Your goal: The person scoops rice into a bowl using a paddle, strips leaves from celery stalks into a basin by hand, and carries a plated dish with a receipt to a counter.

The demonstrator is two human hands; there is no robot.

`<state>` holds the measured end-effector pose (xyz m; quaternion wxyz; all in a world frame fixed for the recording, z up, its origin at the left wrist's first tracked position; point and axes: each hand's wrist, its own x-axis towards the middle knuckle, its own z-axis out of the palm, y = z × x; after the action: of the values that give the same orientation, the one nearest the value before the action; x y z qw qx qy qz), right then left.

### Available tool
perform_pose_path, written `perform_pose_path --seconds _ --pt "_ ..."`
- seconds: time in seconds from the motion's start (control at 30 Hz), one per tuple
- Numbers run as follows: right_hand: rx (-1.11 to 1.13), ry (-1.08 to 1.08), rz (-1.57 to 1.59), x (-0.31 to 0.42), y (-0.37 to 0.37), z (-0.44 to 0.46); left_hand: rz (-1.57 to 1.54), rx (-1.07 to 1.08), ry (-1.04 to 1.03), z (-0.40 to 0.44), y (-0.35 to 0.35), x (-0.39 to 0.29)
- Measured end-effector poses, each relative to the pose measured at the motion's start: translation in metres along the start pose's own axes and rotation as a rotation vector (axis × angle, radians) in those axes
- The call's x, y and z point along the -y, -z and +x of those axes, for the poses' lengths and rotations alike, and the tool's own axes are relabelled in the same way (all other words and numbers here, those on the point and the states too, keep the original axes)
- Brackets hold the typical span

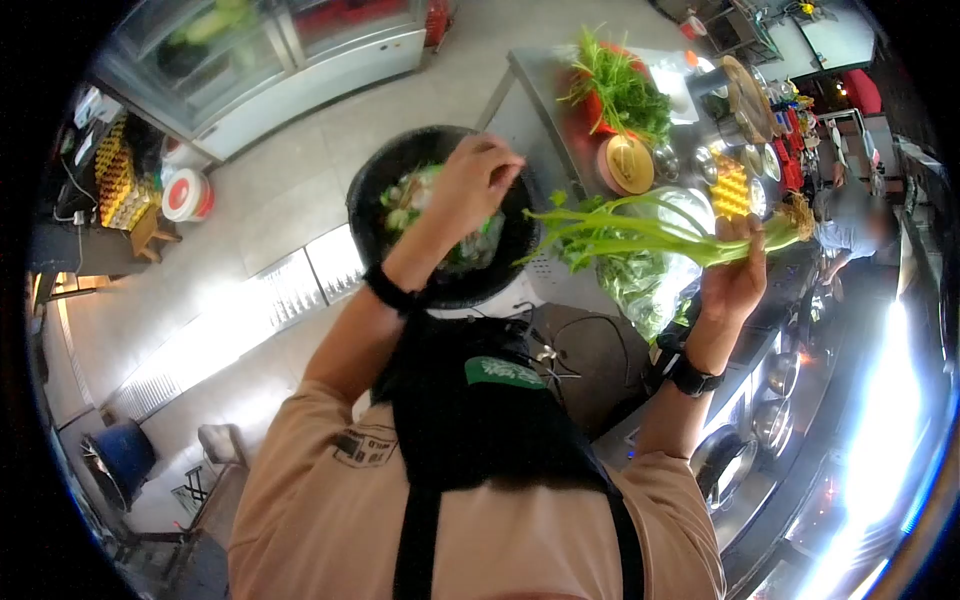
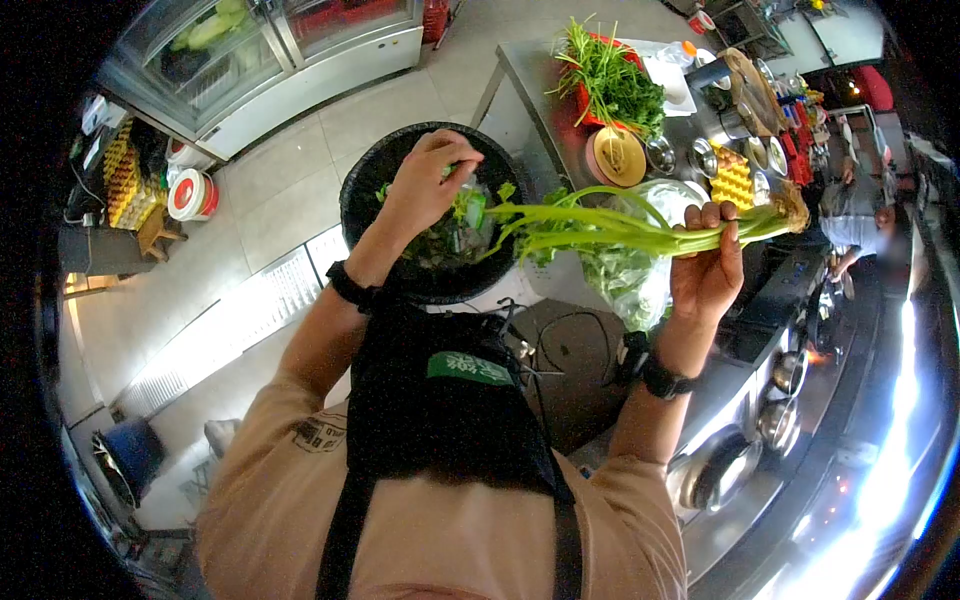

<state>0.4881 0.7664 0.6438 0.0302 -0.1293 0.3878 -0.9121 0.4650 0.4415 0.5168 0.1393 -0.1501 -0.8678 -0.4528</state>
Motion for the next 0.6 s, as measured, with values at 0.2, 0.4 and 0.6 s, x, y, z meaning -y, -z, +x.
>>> perform_pose_path --seconds 0.2,0.4,0.6 --pt "0.101 -0.003 -0.015 -0.003 -0.012 -0.001 -0.823 0.495 -0.198 0.007 0.022 -0.025" --pt "0.142 0.002 0.001 -0.004 -0.019 0.005 -0.994 0.918 -0.183 0.013 0.022 -0.019" --pt "0.096 -0.007 -0.128 0.0 -0.021 0.004 -0.944 0.946 -0.313 0.017 0.026 -0.023"
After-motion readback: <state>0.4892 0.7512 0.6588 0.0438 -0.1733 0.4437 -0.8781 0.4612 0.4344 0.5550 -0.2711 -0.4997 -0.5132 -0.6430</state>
